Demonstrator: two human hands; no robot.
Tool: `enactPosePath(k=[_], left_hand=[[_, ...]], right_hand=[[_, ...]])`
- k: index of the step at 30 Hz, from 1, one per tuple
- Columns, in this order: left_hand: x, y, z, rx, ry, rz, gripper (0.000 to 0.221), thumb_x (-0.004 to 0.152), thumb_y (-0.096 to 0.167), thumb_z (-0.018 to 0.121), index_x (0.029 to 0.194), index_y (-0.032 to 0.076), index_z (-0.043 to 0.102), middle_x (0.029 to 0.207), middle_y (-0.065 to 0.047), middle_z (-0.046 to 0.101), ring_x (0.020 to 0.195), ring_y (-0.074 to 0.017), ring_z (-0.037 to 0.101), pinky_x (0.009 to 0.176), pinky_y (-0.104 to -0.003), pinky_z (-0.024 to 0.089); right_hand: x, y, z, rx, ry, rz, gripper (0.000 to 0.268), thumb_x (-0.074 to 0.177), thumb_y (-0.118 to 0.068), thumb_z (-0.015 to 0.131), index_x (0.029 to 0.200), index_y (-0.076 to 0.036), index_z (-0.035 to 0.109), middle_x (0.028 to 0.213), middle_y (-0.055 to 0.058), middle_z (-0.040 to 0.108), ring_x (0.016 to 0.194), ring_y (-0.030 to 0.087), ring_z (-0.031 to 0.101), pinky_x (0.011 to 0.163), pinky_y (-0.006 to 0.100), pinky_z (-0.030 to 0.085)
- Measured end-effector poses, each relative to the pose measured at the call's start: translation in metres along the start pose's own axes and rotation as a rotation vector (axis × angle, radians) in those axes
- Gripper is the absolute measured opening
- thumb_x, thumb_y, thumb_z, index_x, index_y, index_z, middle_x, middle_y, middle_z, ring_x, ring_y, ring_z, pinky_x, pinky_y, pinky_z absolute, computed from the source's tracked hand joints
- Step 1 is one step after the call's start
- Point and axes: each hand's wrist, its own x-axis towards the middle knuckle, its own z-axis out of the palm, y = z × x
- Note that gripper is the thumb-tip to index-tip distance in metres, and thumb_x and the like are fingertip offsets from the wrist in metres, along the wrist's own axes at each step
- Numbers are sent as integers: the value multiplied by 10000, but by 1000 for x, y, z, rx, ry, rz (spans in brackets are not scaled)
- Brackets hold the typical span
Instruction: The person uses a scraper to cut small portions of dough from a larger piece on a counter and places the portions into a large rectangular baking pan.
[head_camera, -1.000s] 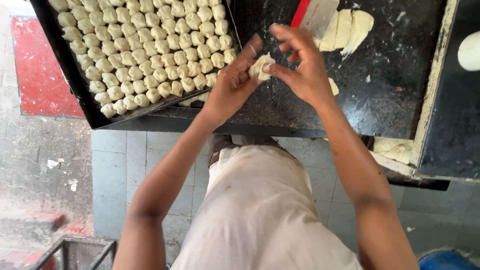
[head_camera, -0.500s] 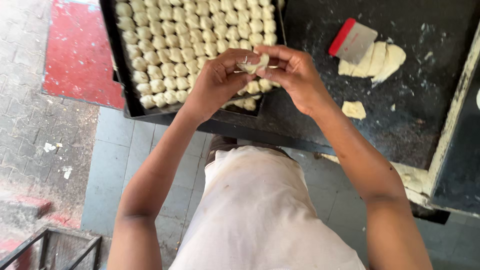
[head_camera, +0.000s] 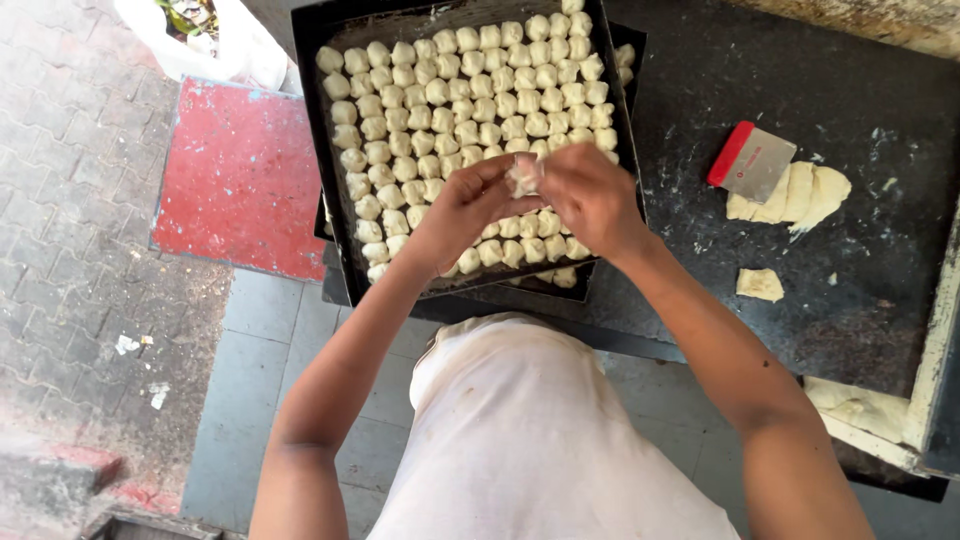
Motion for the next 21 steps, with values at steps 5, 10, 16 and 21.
enactPosePath(k=[5, 10, 16, 21], left_hand=[[24, -17, -35, 146, -171, 108, 547, 1058, 55, 514, 1595, 64, 406, 1390, -135, 593, 1303, -245, 520, 1024, -328, 460], [33, 18, -39, -104, 14, 62, 758, 1140, 455, 275, 1654, 368, -275, 1724, -170, 122, 1588, -305, 202, 1239, -417, 350], [48, 27, -38, 416, 324, 620, 687, 1173, 386, 358, 1607, 276, -163, 1708, -258, -165, 1570, -393, 277, 1175, -541, 521], [26, -1, -54, 380, 344, 471, 722, 1160, 349, 393, 1666, 204, -101, 1632, -210, 340, 1299, -328, 671, 1021, -443, 590]], right_hand=[[41, -26, 3, 243, -74, 517, 516, 855, -48, 816, 1346, -75, 660, 1371, 166, 578, 1261, 304, 573, 997, 425, 556], [40, -6, 33, 58, 0, 256, 405, 962, -4, 669, 1341, -141, 625, 1516, 153, 568, 1418, 322, 536, 1119, 416, 507], [89, 223, 87, -152, 456, 216, 277, 1167, -118, 489, 1399, -137, 639, 1497, 120, 608, 1408, 286, 602, 1194, 473, 552], [60, 246, 55, 320, 662, 467, 327, 1158, -278, 503, 1314, -32, 651, 1366, 150, 676, 1336, 302, 620, 1102, 456, 539]])
